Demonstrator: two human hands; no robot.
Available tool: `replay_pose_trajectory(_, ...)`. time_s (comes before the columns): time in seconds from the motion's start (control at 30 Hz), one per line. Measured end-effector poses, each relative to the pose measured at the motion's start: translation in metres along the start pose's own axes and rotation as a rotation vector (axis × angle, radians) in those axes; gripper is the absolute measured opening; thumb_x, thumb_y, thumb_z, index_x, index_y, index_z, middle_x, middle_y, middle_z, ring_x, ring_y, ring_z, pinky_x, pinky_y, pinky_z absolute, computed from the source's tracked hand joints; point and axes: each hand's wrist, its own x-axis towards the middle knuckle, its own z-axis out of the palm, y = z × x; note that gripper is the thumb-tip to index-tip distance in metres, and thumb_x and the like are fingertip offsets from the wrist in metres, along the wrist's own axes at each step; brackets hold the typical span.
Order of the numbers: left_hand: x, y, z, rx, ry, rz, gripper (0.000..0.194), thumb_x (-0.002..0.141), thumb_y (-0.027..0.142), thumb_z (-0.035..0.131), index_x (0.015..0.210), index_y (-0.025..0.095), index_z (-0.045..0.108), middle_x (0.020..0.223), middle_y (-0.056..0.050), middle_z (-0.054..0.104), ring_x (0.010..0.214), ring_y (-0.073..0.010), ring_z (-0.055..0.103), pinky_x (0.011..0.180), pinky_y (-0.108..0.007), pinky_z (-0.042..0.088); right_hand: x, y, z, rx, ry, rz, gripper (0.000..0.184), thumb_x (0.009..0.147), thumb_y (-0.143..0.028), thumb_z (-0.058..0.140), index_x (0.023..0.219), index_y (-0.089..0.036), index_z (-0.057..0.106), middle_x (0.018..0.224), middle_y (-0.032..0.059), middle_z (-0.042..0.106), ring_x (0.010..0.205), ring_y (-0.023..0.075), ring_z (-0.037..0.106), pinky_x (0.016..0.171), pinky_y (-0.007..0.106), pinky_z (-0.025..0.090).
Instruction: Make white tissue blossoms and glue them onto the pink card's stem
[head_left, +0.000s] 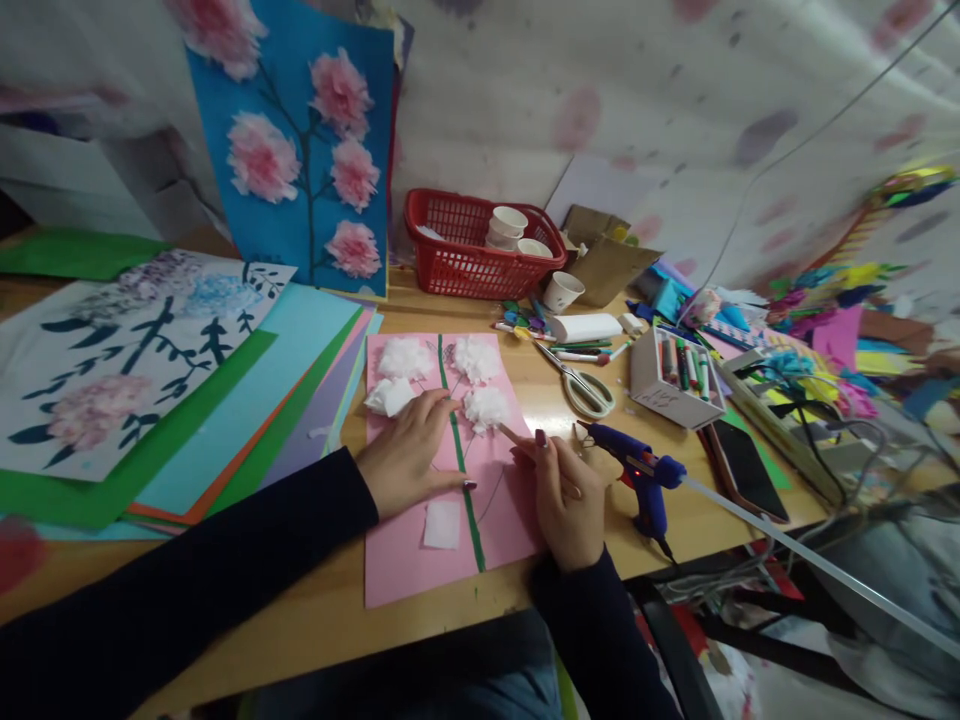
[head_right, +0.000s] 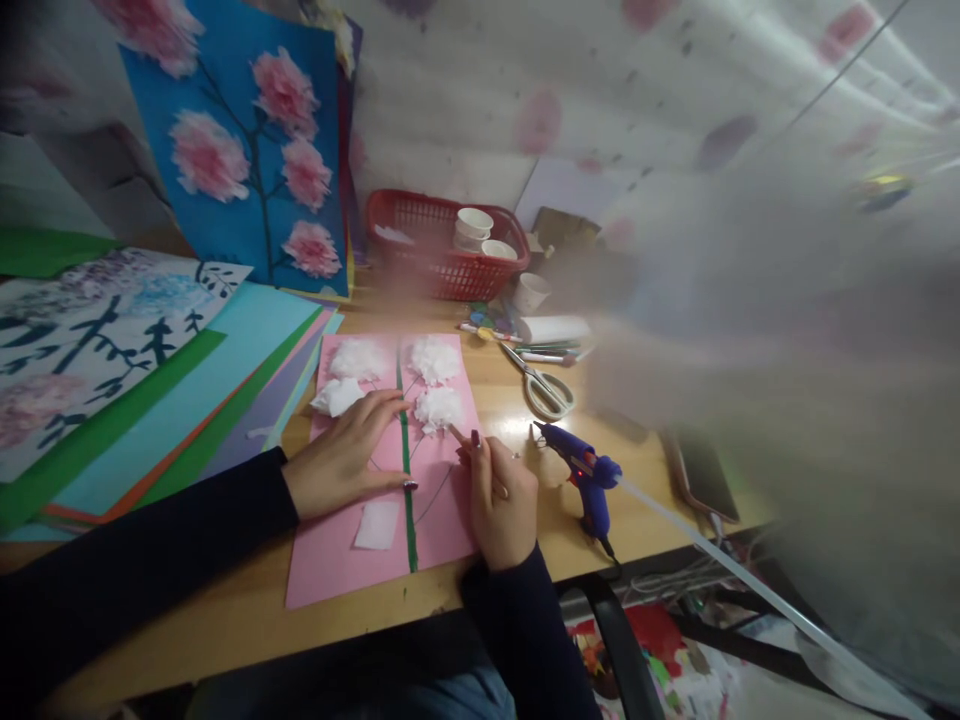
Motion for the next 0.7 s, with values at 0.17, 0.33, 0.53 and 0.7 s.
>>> replay_pose_trajectory(0.17,0.001,0.005,-0.002,-0.011,0.007,-0.028,0.071,0.067,0.044,0.08,0.125,0.017,0.049,0.137,-0.018,0.048,0.13,-0.0374,0.046,0.106,-0.055,0.04,-0.011,-0.001,-0.006,0.098,0.19,0.051,0.043,0.098,-0.043,0.044,0.079,-0.017,0.073,0.065,0.0051,0.074,0.057,0.0182,0.07,0.056,0.029,0.055)
replay_pose_trajectory(0.33,0.006,0.012,-0.02,-0.074,0.002,0.0,0.009,0.083,0.024,0.063,0.091,0.019,0.065,0.099,-0.007,0.064,0.097,-0.0231,0.061,0.083,-0.038,0.051,-0.024,-0.006,-0.008,0.202,0.346,0.046,0.048,0.096,-0.042,0.047,0.063,-0.017,0.071,0.051,0.0031,0.067,0.045,0.0167,0.063,0.05,0.03,0.05)
replay_pose_trajectory(0.53,0.011,0.018,-0.038,-0.149,-0.483,0.155,0.015,0.071,0.028,0.08,0.075,0.018,0.07,0.078,-0.002,0.064,0.076,-0.0174,0.058,0.07,-0.027,0.045,-0.03,0.004,-0.013,0.362,0.369,-0.016,0.059,0.093,-0.05,0.039,0.05,-0.022,0.068,0.038,0.0054,0.059,0.035,0.0194,0.054,0.035,0.033,0.039)
replay_pose_trajectory(0.7,0.011,0.019,-0.038,-0.149,-0.542,0.128,0.015,0.08,0.024,0.072,0.069,0.017,0.065,0.076,-0.002,0.06,0.073,-0.0152,0.055,0.066,-0.025,0.042,-0.029,0.01,-0.013,0.295,0.401,-0.035,0.069,0.093,-0.06,0.027,0.045,-0.025,0.062,0.034,0.0063,0.052,0.033,0.0195,0.051,0.035,0.035,0.04)
